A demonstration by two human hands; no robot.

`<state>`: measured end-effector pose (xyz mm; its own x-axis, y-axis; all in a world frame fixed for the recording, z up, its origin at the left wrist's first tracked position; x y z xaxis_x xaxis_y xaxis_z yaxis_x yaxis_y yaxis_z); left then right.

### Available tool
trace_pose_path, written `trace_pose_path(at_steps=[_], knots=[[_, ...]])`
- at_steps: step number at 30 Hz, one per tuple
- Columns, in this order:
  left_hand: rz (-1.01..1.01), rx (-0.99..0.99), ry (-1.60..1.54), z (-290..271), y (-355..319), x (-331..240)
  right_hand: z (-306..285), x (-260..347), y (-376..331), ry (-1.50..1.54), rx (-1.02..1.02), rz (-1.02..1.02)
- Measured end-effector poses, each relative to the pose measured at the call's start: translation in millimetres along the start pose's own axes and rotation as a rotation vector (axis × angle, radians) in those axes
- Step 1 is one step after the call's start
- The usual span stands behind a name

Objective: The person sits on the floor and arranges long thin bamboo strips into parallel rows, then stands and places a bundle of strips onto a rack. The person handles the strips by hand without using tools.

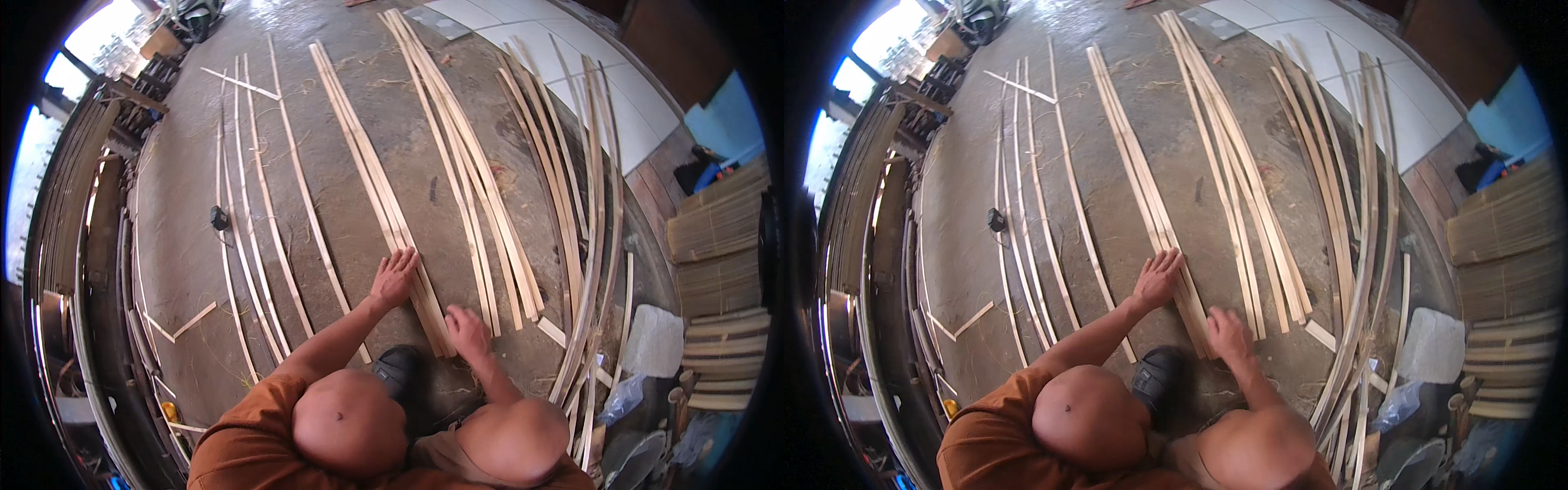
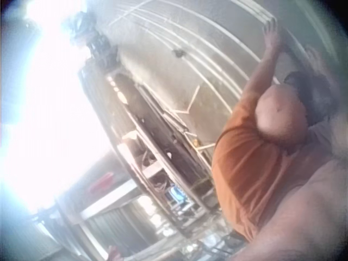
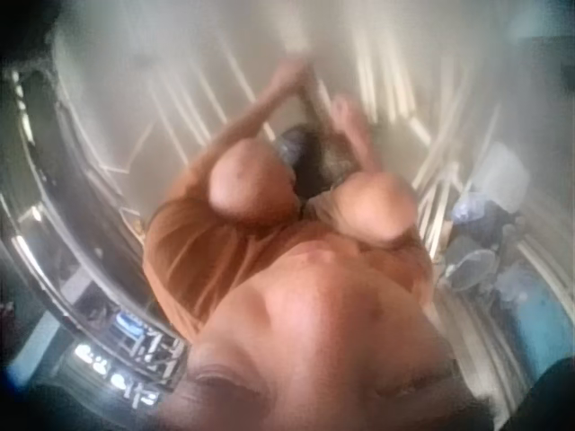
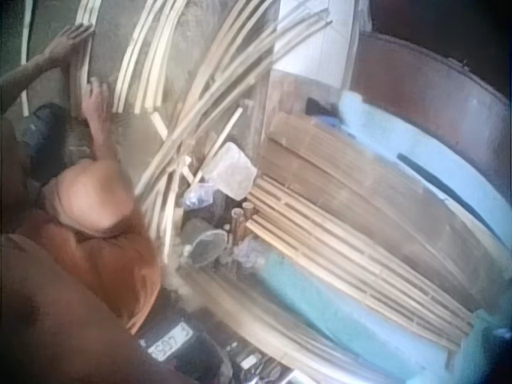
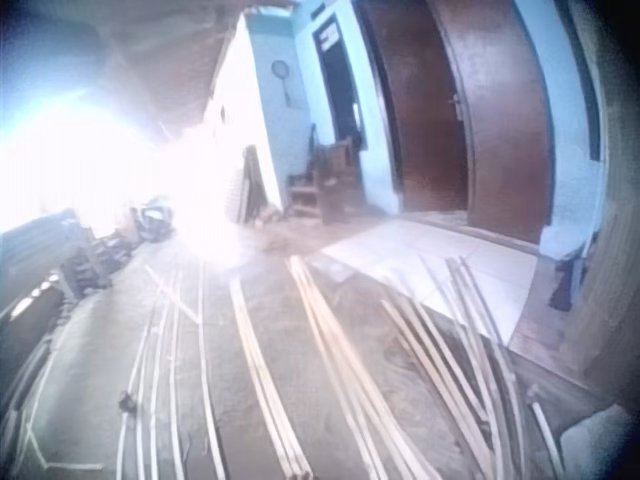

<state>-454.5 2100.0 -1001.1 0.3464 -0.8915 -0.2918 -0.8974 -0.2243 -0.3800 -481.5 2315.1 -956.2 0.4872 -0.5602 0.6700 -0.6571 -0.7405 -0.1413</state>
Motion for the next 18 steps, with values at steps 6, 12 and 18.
trace_pose_path(at_steps=[6, 12, 18], knots=[[-0.007, -0.028, -0.021, 0.2, -3.8, -1.3, -65.0, -71.0, 14.1, -0.287, -0.116, 0.307], [-0.009, -0.070, -0.026, 3.6, -2.6, 3.1, -67.0, -95.9, 8.4, -0.085, -0.072, 0.401], [-0.022, -0.108, -0.032, 1.2, -8.7, 6.8, -108.2, -20.0, -11.0, 0.248, -0.376, 0.175]])
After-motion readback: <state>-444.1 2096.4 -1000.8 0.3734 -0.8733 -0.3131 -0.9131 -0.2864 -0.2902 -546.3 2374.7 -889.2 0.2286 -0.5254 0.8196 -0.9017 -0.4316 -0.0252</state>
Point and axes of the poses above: each hand's wrist, its own y-axis towards the middle knuckle, its own z-axis out of the palm, x = y × z, the point moved 10 cm from there along y, towards the middle knuckle, and after that the axes turned 6 degrees about x, right-handed, at the moved point
